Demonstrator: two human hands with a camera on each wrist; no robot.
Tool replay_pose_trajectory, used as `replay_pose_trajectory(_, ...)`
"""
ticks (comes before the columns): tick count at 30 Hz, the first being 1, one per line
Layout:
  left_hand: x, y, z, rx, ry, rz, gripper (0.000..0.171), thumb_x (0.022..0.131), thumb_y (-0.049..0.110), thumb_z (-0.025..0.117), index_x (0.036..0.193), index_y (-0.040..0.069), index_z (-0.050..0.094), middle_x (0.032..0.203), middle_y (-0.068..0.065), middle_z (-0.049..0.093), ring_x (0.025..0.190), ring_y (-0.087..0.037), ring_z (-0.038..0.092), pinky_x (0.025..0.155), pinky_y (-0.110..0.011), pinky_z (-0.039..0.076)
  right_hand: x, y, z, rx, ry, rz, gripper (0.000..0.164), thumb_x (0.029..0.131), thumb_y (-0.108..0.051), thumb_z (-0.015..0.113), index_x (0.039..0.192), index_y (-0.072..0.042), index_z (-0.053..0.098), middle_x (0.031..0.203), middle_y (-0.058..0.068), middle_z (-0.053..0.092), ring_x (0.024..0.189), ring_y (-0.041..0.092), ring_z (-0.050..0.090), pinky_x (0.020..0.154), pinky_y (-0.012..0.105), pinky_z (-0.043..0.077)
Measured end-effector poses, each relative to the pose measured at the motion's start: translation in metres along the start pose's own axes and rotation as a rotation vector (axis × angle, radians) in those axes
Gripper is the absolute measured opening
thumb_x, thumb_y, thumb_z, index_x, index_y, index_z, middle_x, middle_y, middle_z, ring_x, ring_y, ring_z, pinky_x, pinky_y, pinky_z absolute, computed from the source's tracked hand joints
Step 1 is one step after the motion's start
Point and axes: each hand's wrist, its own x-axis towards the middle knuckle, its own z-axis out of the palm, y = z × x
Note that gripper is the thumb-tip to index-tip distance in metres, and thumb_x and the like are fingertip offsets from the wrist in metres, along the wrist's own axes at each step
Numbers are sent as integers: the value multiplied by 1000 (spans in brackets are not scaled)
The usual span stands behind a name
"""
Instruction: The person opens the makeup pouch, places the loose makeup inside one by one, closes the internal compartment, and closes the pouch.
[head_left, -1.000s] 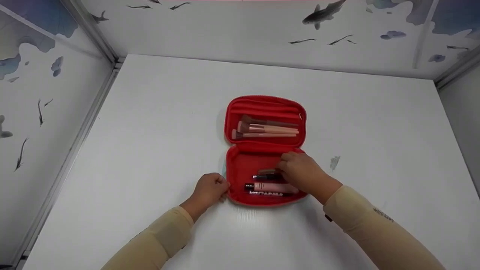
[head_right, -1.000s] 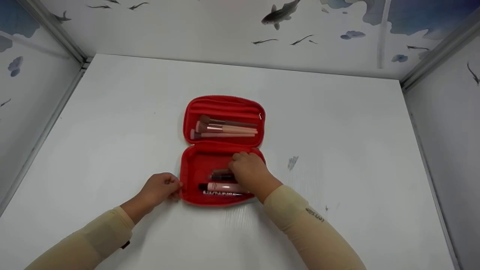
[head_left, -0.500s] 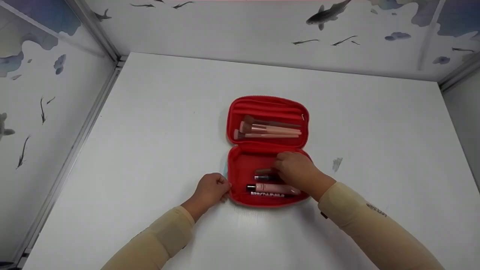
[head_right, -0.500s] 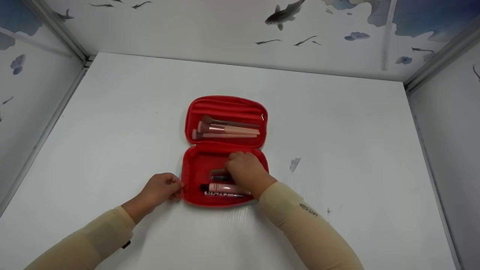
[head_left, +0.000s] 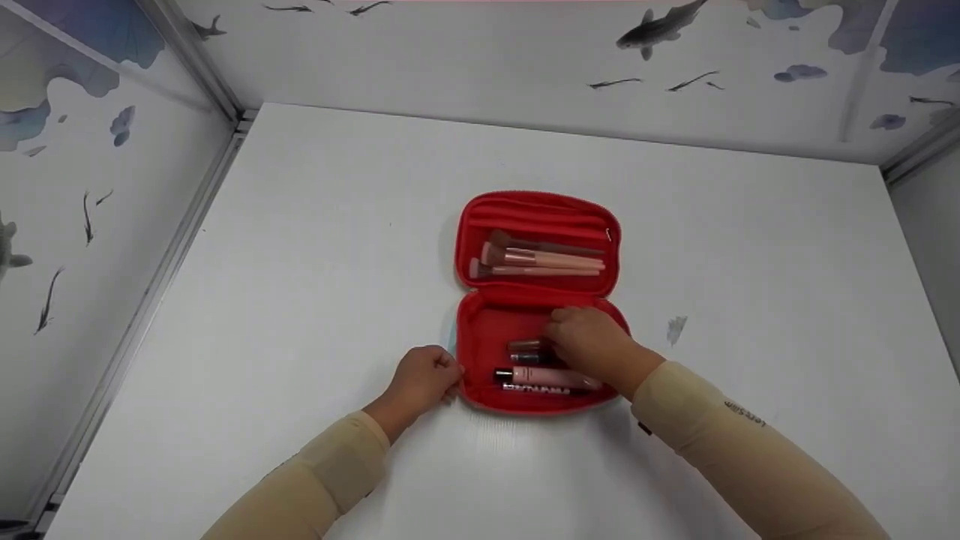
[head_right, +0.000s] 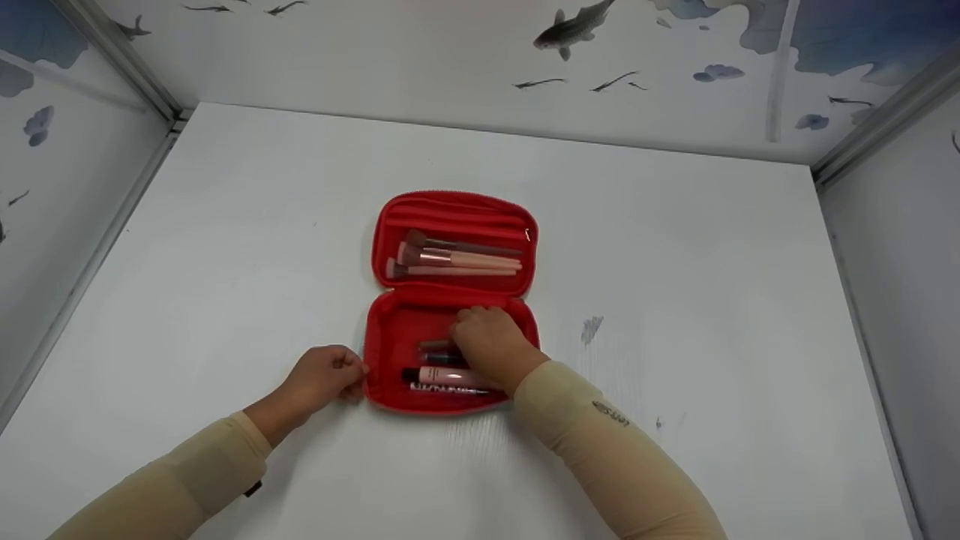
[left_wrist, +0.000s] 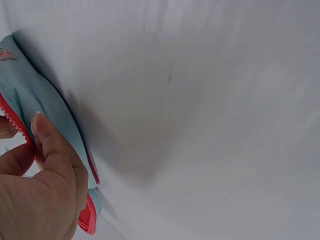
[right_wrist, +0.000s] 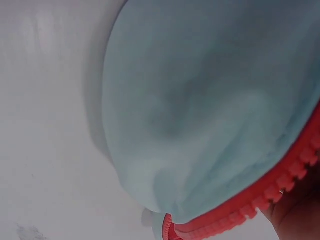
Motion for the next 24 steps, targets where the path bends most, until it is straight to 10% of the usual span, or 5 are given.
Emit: replay_pose_trajectory(24,2,-4,0,-27,-17,19,11,89,4,54,79,3,58,68,-6,62,60,-14,57,58,-24,49,6,0,0,-18,-115,0,37,79,-24,79,114,-14,70,99,2,66,93,19,59,89,36,52)
